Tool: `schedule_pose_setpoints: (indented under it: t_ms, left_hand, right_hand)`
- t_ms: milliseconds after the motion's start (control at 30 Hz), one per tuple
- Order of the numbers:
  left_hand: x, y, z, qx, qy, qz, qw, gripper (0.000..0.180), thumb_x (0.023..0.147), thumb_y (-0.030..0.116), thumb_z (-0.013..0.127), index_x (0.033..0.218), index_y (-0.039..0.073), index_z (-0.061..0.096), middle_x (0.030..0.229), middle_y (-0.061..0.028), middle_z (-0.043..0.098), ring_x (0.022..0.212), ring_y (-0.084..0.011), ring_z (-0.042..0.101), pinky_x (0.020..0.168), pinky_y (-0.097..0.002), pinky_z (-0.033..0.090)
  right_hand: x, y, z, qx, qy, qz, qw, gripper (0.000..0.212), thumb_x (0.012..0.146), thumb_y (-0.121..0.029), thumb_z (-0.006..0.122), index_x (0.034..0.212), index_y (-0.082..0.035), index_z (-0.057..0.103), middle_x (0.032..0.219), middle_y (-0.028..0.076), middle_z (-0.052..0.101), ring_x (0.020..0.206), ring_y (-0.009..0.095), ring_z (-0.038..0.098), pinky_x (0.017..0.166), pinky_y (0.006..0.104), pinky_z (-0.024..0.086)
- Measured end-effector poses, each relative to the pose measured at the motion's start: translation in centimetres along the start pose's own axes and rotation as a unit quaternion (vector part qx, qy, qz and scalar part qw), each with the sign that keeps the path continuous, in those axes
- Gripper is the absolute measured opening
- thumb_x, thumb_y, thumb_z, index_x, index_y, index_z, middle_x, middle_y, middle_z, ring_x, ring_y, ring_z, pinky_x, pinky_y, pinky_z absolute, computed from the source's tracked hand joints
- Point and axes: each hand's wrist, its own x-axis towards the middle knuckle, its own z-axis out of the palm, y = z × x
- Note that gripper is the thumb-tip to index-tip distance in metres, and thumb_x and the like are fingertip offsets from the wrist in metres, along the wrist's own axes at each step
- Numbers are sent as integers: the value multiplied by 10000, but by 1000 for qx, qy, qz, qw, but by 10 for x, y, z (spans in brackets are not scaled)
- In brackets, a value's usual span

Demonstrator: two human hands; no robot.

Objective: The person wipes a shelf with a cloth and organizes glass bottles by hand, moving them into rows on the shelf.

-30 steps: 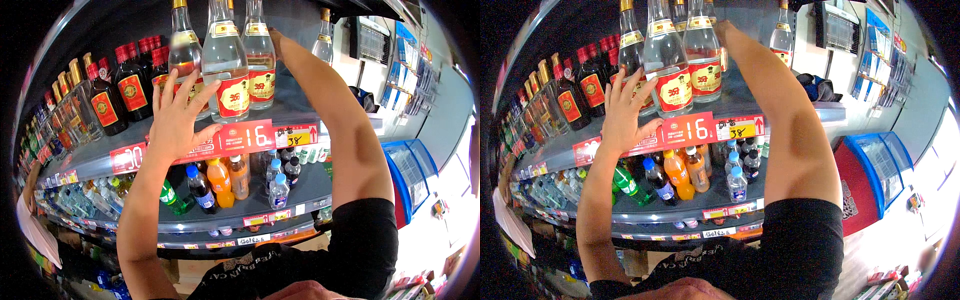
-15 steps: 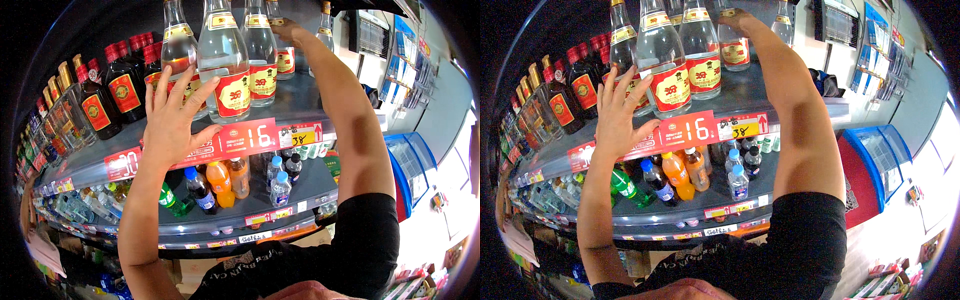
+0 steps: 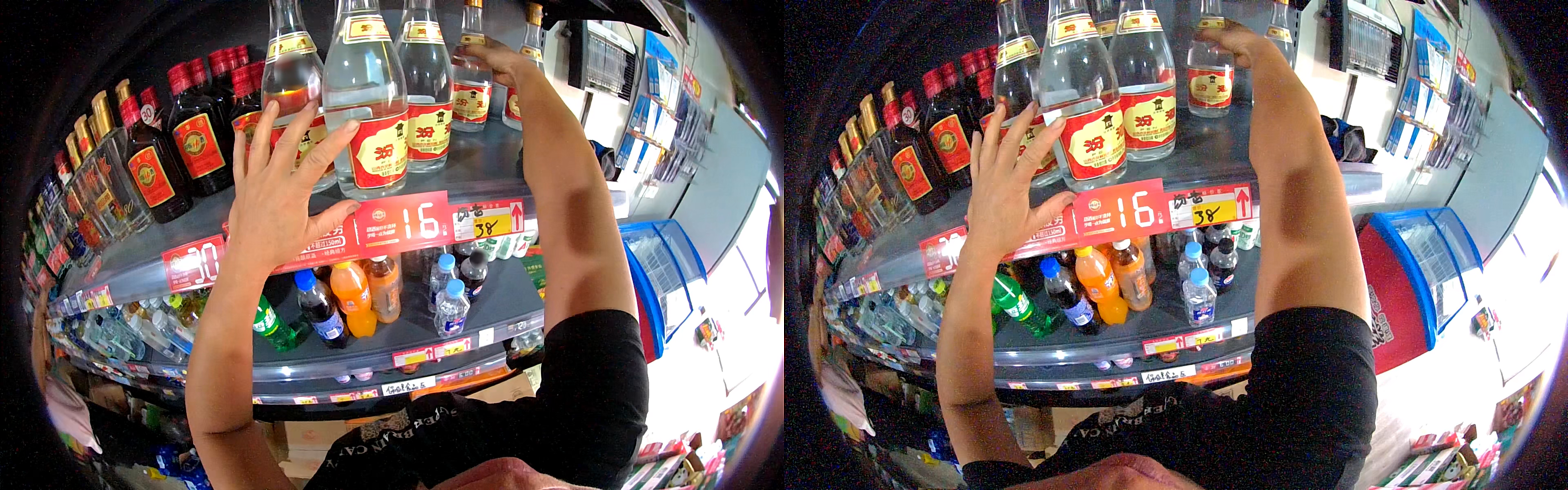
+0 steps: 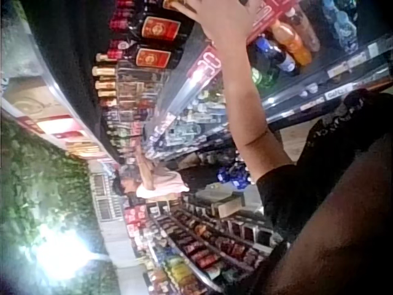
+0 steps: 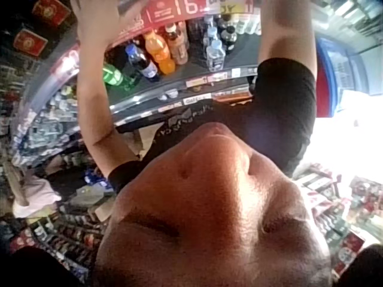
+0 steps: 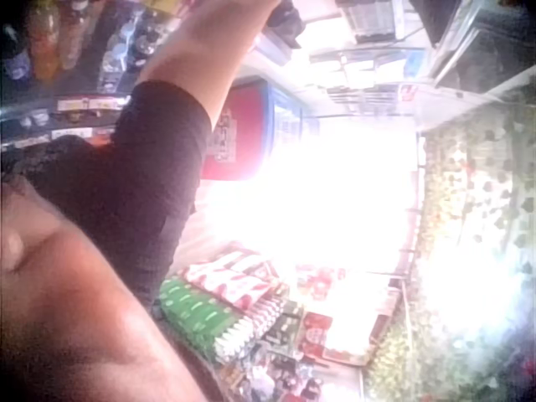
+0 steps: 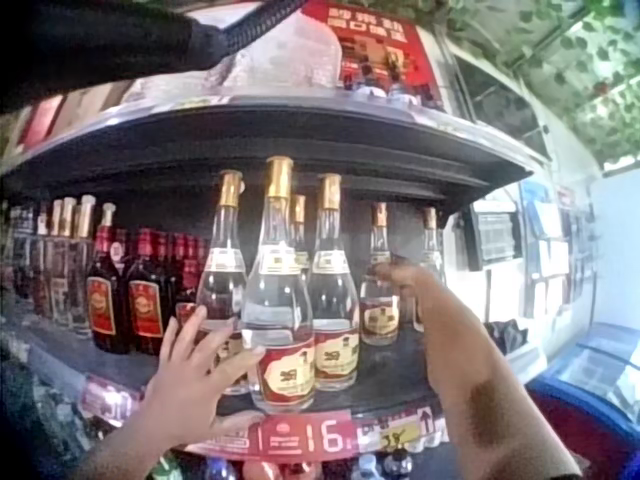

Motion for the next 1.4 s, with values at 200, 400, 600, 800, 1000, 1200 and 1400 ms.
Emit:
schedule_pose_setpoints:
  t_ms: [200,400,600,800,1000,1200,1400]
  left_hand:
    - [0,-1,0,1,0,-3,1000,757,615,403,717,1289,350,376,1344,-84,350,1274,-344,230,1004,-562,185]
    - [1,1,-1,18,-17,-1,1000,762,616,398,711,1295,315,376,1351,-92,338,1279,-350,219,1012,-553,175]
    - [-1,-6,1,35,-39,4,999,772,620,386,697,1307,245,372,1374,-104,303,1285,-371,198,1019,-552,157]
    - [2,1,-3,2,-15,-3,1000,762,600,402,725,1284,320,397,1350,-95,343,1274,-359,227,1015,-552,170]
    - [0,-2,0,27,-28,13,999,772,605,354,703,1296,224,384,1374,-109,302,1283,-370,201,1016,-549,162]
    - [1,0,0,12,-12,3,1000,777,598,372,724,1292,292,385,1359,-89,332,1276,-352,227,1019,-548,167]
    - [1,0,0,13,-7,6,1000,781,609,381,721,1301,307,366,1358,-88,335,1278,-347,225,1017,-553,166]
  right_hand:
    - [-20,-26,12,-181,88,79,976,503,782,-412,622,1146,-86,502,1088,65,574,1071,146,481,872,300,422]
    - [32,-22,-99,-386,117,25,915,646,731,-517,625,1152,-41,506,1057,137,576,1010,205,531,858,304,432]
    - [28,34,-95,-386,138,20,912,884,606,-489,744,1227,-10,336,1185,181,496,1106,274,484,896,388,422]
    - [-12,27,-82,-288,179,-37,940,1008,640,-343,775,1316,43,135,1213,207,450,1092,271,482,903,392,433]
    - [-8,36,-90,-310,172,-53,934,655,649,-329,756,1111,42,475,1038,168,583,979,250,553,852,352,452]
    - [-26,27,-83,-244,185,-36,951,737,616,-356,770,1150,38,450,1063,181,569,1002,259,541,890,363,418]
    - [-29,23,-82,-248,185,-26,951,756,605,-405,759,1150,26,462,1061,178,572,979,272,555,862,365,436]
